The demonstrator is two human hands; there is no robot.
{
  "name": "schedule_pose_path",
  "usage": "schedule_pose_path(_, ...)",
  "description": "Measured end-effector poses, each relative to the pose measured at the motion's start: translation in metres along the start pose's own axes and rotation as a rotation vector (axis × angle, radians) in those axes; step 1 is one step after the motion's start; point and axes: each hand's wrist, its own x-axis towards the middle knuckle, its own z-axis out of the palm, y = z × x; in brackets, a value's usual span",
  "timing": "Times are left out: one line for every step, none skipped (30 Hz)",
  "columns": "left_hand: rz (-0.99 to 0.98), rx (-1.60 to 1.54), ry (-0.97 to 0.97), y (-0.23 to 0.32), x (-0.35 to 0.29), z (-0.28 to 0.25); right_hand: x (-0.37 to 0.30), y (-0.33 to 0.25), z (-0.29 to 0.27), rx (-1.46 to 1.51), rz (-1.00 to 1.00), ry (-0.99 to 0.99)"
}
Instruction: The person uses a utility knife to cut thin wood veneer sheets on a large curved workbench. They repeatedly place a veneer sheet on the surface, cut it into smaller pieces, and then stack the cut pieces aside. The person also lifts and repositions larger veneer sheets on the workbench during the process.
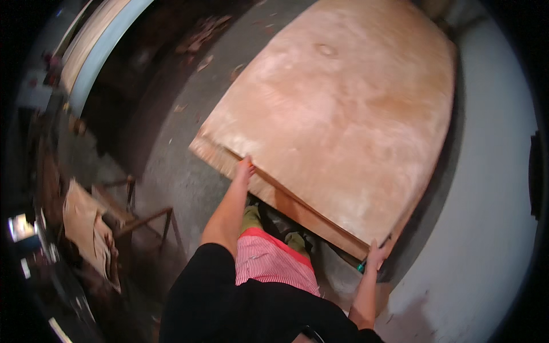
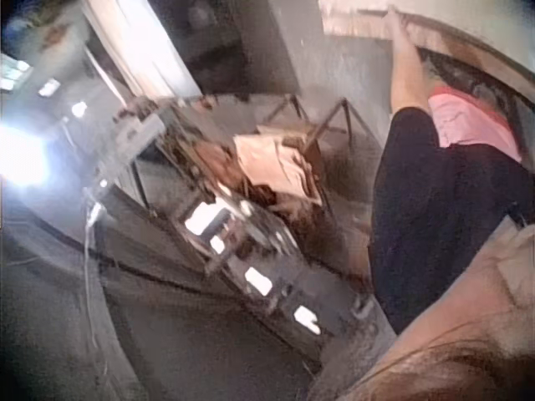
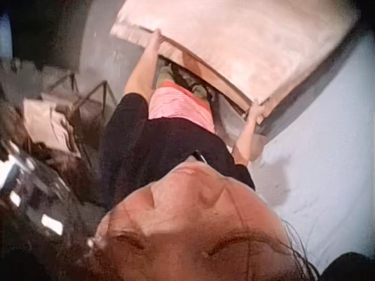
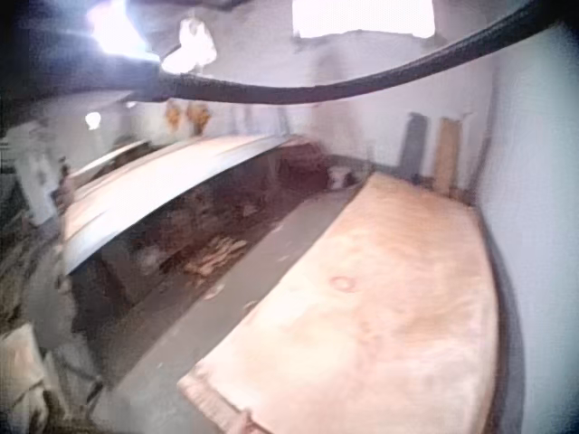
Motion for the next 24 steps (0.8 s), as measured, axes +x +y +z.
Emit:
schedule_pose_path(-0.04,-0.044,0.009,-0.009,0.006,-0.006,-0.026,-0.047,0.009,-0.223,-0.1,0.077)
schedule_pose_path(-0.092,-0.077,0.016,-0.026,0.021,-0.028,-0.026,-0.045,0.001,-0.338,0.061,0.032)
schedule_pose_path(-0.098,-0.133,0.046,-0.035,0.026,-0.036,-0.002,-0.024,-0.003,-0.498,0.018,0.017)
schedule_pose_path(-0.108,-0.176,0.079,-0.044,0.036,-0.043,0.007,-0.008,-0.008,-0.579,0.024,0.026)
schedule_pose_path(-0.094,-0.231,0.108,-0.045,0.038,-0.03,0.014,0.009,-0.013,-0.652,0.046,0.067)
schedule_pose_path(-0.077,-0.288,0.14,-0.043,0.041,-0.025,0.02,0.023,-0.018,-0.69,0.079,0.065)
schedule_pose_path(-0.088,-0.341,0.146,-0.045,0.048,-0.027,0.028,0.036,-0.024,-0.727,0.107,0.057)
schedule_pose_path(-0.095,-0.397,0.151,-0.047,0.055,-0.03,0.035,0.046,-0.027,-0.762,0.131,0.048)
schedule_pose_path(-0.095,-0.446,0.153,-0.04,0.066,-0.035,0.036,0.054,-0.019,-0.772,0.138,0.041)
schedule_pose_path(-0.036,-0.506,0.13,-0.034,0.077,-0.042,0.036,0.062,-0.011,-0.782,0.146,0.034)
schedule_pose_path(-0.002,-0.564,0.116,-0.025,0.089,-0.05,0.036,0.07,-0.004,-0.794,0.154,0.027)
schedule_pose_path(0.033,-0.624,0.099,-0.017,0.099,-0.053,0.038,0.077,-0.002,-0.807,0.141,0.01)
schedule_pose_path(0.066,-0.679,0.075,-0.002,0.105,-0.052,0.04,0.083,0.002,-0.818,0.132,-0.001)
schedule_pose_path(0.097,-0.744,0.07,0.013,0.11,-0.051,0.042,0.088,0.006,-0.83,0.124,-0.012)
schedule_pose_path(0.189,-0.691,0.108,0.02,0.124,-0.065,0.045,0.086,0.013,-0.854,0.127,-0.026)
schedule_pose_path(0.279,-0.639,0.148,0.023,0.143,-0.084,0.047,0.081,0.022,-0.881,0.126,-0.04)
schedule_pose_path(0.361,-0.582,0.183,0.023,0.156,-0.096,0.05,0.078,0.028,-0.908,0.131,-0.047)
schedule_pose_path(0.368,-0.577,0.149,0.028,0.156,-0.095,0.049,0.084,0.031,-0.898,0.084,-0.049)
schedule_pose_path(0.379,-0.563,0.109,0.043,0.15,-0.09,0.041,0.079,0.041,-0.911,0.137,-0.058)
schedule_pose_path(0.393,-0.554,0.077,0.055,0.144,-0.088,0.028,0.058,0.058,-0.926,0.183,-0.074)
schedule_pose_path(0.372,-0.55,0.109,0.056,0.139,-0.089,0.023,0.044,0.069,-0.943,0.222,-0.091)
schedule_pose_path(0.349,-0.544,0.136,0.053,0.136,-0.087,0.029,0.06,0.065,-0.981,0.234,-0.097)
schedule_pose_path(0.326,-0.538,0.162,0.052,0.134,-0.086,0.031,0.075,0.061,-0.985,0.184,-0.059)
schedule_pose_path(0.269,-0.512,0.168,0.047,0.134,-0.091,0.034,0.086,0.06,-0.986,0.131,-0.028)
